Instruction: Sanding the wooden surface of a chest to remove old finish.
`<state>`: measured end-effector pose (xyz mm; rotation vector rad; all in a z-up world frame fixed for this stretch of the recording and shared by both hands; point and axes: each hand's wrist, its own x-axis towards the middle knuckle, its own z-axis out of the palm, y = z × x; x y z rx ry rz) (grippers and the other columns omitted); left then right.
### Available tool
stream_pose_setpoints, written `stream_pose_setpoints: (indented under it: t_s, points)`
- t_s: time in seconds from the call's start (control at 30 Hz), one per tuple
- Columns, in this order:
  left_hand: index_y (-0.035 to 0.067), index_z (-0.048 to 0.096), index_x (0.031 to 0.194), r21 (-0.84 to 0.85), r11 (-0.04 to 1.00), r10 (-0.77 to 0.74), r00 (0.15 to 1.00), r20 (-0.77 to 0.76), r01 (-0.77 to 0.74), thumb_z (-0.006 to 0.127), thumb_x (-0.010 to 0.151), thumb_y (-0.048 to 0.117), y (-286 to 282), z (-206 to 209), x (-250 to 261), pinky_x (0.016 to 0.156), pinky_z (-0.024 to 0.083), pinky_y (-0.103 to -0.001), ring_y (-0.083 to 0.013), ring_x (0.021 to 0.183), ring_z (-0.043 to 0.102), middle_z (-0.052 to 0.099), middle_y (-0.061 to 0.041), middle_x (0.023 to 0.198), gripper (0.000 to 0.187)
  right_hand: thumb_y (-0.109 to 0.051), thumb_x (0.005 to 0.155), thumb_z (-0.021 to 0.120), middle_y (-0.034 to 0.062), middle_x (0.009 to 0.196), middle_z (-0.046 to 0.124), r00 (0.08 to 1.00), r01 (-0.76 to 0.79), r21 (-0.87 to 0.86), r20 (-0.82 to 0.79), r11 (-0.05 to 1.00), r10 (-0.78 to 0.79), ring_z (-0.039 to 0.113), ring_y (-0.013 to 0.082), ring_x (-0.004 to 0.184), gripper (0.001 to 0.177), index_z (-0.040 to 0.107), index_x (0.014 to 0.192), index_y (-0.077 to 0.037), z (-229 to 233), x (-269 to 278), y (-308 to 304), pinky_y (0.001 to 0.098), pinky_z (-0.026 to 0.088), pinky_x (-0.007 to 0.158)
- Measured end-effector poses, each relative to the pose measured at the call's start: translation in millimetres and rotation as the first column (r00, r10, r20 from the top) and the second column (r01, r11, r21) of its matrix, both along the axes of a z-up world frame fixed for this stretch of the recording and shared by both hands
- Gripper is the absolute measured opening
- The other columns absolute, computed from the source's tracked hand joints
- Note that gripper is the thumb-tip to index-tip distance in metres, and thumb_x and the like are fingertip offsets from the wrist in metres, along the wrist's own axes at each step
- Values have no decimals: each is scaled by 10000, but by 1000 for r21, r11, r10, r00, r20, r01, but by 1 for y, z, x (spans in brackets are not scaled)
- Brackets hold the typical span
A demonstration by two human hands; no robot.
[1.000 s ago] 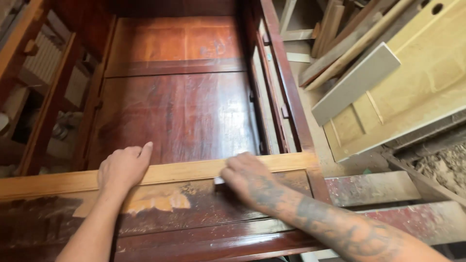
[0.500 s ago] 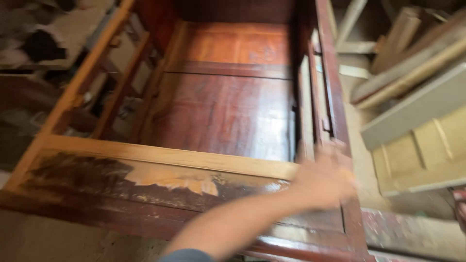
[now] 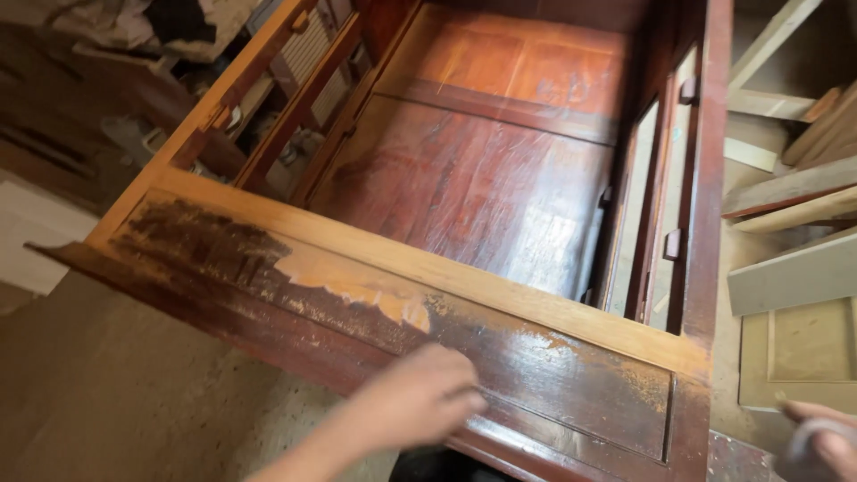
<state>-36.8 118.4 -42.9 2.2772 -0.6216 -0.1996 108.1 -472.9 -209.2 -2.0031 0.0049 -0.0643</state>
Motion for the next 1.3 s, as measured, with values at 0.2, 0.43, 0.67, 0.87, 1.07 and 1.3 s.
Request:
stream_pose_setpoints:
  t_s: [0.2, 0.43, 0.67, 0.87, 1.07, 1.3]
  points:
    - [167, 576, 702, 404, 805, 554, 794, -249, -435, 519, 1068, 334, 91, 42, -6, 923, 521, -353, -127, 864, 588, 645, 35, 803, 406, -206, 817, 768, -90, 1074, 832, 957, -272, -449, -32, 851, 289, 731, 54, 975, 311, 781, 1127, -239, 159, -73, 237, 261, 551, 918]
    - [80, 680, 735, 589, 523, 687, 714, 137, -616, 508, 1028, 420, 230, 27, -12, 708, 429, -497, -339, 783, 637, 709, -127, 799, 481, -454, 789, 722, -416, 1275, 666, 880, -454, -811, -344, 368, 327, 731, -24, 1118, 372, 714, 1132, -597, 152, -78, 296, 245, 666, 765]
    - [39, 544, 649, 636, 464, 605, 745, 281, -617, 530, 1040, 436, 335, 1, -28, 717, 458, -515, -332, 803, 598, 602, -100, 744, 557, -625, 733, 737, -394, 1008, 741, 916, -281, -908, -350, 312, -196, 711, -144, 1035, 257, 757, 988, -602, 162, -117, 362, 135, 601, 879]
    - [174, 670, 696, 565, 570, 495, 798, 343, -597, 598, 984, 472, 332, 3, -37, 693, 512, -462, -266, 796, 643, 666, 6, 772, 421, -77, 539, 812, -175, 1240, 753, 917, -385, -691, -362, 612, 168, 691, 130, 1172, 707, 762, 1178, -378, 177, -137, 514, 303, 541, 965]
    - [194, 657, 714, 567, 590, 505, 811, 297, -575, 579, 959, 554, 339, 0, -42, 688, 531, -477, -278, 864, 650, 646, 9, 800, 442, -111, 689, 756, -13, 1180, 781, 883, -408, -579, -54, 706, 466, 743, 193, 1080, 436, 790, 1109, -222, 171, -130, 533, 294, 524, 986]
    - [208, 667, 723, 570, 569, 497, 800, 336, -593, 580, 943, 589, 335, -5, -43, 667, 544, -459, -268, 889, 650, 644, 34, 831, 449, -274, 678, 884, -135, 1024, 836, 959, -194, -804, -276, 562, -64, 804, 73, 891, 308, 855, 980, -322, 172, -132, 414, 235, 630, 860]
